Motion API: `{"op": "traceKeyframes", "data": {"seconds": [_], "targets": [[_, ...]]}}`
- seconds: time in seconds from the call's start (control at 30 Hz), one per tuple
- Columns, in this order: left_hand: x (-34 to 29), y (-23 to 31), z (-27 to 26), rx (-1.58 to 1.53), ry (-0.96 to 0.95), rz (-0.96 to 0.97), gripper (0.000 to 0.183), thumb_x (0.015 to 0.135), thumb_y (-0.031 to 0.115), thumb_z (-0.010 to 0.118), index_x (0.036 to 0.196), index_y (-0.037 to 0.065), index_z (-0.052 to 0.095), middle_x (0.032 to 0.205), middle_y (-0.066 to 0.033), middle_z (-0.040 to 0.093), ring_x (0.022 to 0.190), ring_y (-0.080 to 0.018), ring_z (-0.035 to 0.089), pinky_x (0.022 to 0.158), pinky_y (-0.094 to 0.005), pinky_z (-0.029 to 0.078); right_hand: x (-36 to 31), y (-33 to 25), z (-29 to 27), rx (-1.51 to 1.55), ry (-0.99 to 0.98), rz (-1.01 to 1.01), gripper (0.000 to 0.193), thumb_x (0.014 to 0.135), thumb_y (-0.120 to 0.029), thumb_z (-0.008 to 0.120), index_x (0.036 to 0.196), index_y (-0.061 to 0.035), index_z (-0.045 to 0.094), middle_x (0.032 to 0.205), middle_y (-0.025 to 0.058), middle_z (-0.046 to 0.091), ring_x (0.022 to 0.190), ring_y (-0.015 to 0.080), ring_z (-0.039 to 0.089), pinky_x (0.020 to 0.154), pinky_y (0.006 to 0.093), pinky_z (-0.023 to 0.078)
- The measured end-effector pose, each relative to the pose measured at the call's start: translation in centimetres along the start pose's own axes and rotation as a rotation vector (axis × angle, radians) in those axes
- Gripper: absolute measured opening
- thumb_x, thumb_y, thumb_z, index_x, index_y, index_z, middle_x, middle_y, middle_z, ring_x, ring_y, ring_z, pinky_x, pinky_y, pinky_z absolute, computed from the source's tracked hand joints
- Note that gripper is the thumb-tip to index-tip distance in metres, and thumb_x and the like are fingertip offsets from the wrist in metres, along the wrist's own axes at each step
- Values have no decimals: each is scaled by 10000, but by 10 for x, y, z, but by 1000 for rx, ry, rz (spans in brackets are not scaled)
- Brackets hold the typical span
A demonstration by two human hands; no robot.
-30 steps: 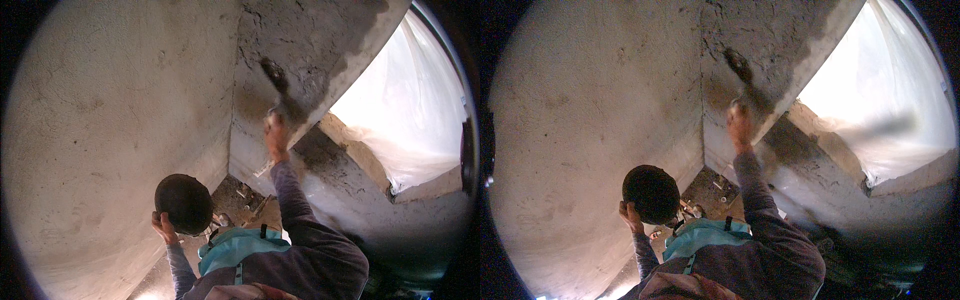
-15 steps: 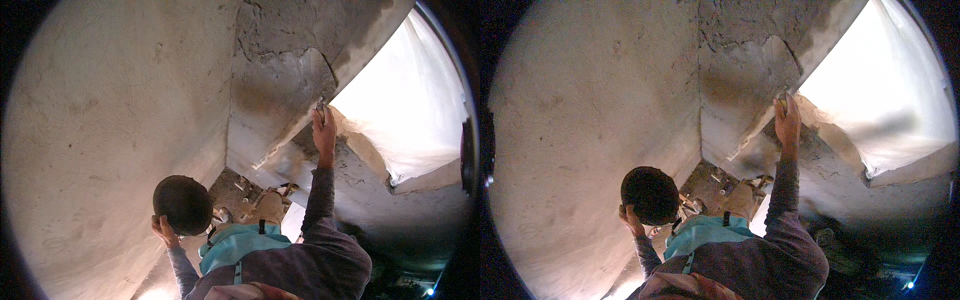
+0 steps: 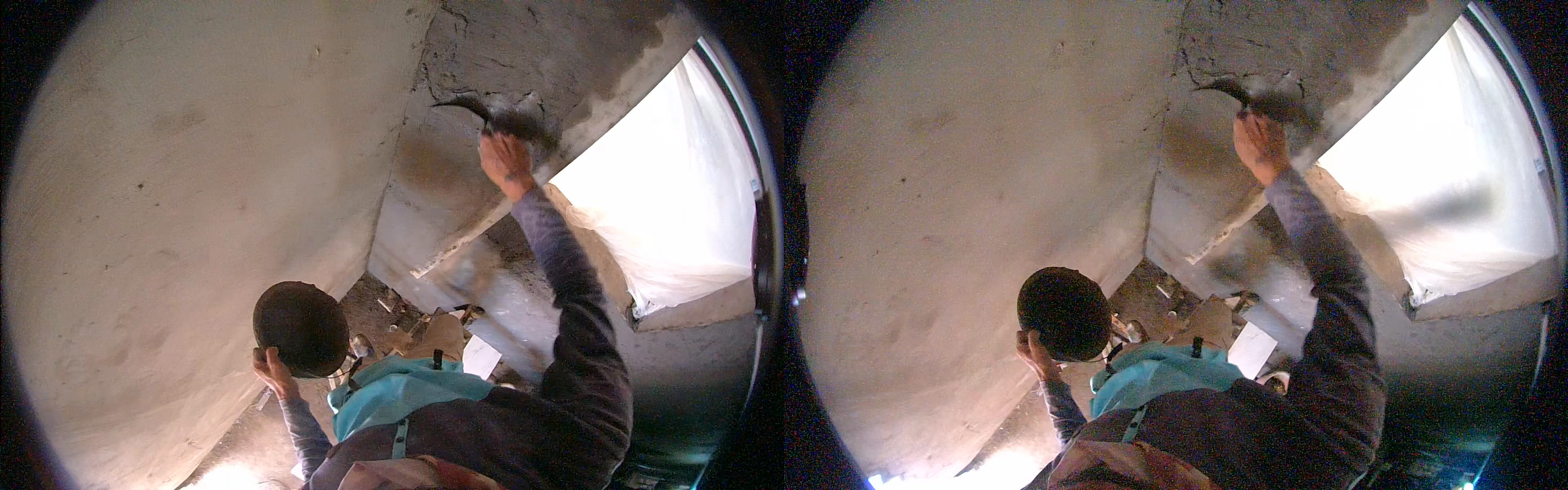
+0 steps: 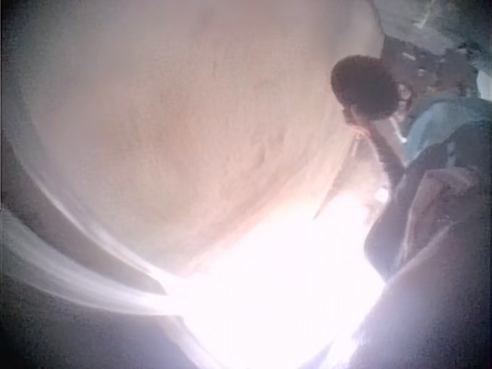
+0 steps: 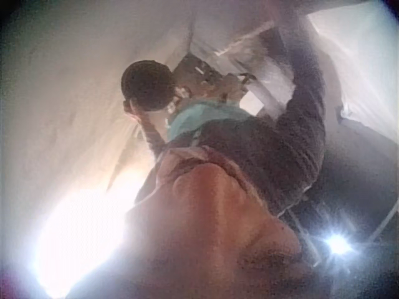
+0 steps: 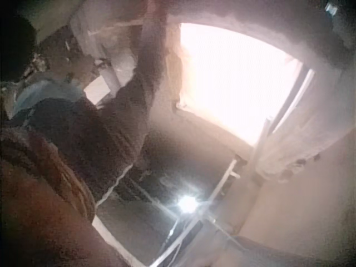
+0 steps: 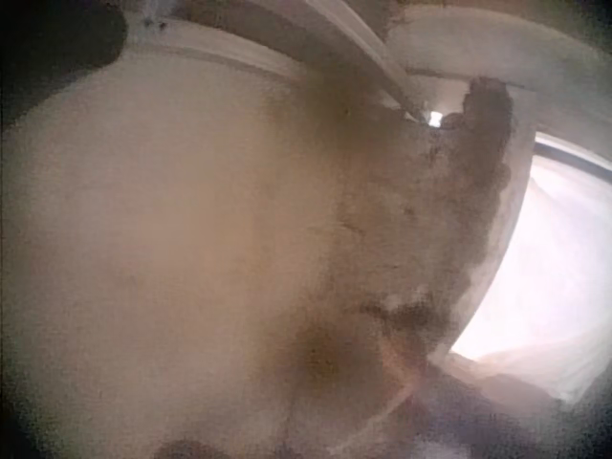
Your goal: The person applies plaster to a wall using a trowel and a head pan. They repeatedly scoop plaster from the pan and spread it onto the wall surface, smoothing it with the trowel.
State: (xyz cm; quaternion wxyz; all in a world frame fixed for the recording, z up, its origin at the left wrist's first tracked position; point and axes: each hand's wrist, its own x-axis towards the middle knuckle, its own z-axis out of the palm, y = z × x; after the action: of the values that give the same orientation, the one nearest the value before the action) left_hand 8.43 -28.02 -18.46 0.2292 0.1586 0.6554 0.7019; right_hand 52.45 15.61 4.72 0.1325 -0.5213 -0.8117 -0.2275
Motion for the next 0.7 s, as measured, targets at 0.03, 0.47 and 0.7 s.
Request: {"op": "traceKeyframes", "data": {"seconds": [0.03,0.47,0.7], "targets": [[-2,0,-4,-1,6,27,288,851,98,638,731,133,379,742,78,357,699,-72,303,625,-265,276,15,1,-5,15,-62,38,151,954,-187,562,924,-80,665,892,160,693,821,366,691,662,515,553],[-22,-11,-28,13,60,-64,220,839,81,630,745,109,433,744,62,417,697,-82,340,624,-273,306,104,42,-120,-93,-365,55,583,1008,-524,552,1309,-37,661,1291,236,670,1193,427,636,1023,493,506],[-26,-18,-42,74,53,-92,130,862,57,621,798,68,508,788,44,479,733,-103,398,655,-281,348,16,8,-114,142,-82,284,565,1050,-521,489,1337,-53,620,1159,246,713,1088,472,668,965,528,521]]}}
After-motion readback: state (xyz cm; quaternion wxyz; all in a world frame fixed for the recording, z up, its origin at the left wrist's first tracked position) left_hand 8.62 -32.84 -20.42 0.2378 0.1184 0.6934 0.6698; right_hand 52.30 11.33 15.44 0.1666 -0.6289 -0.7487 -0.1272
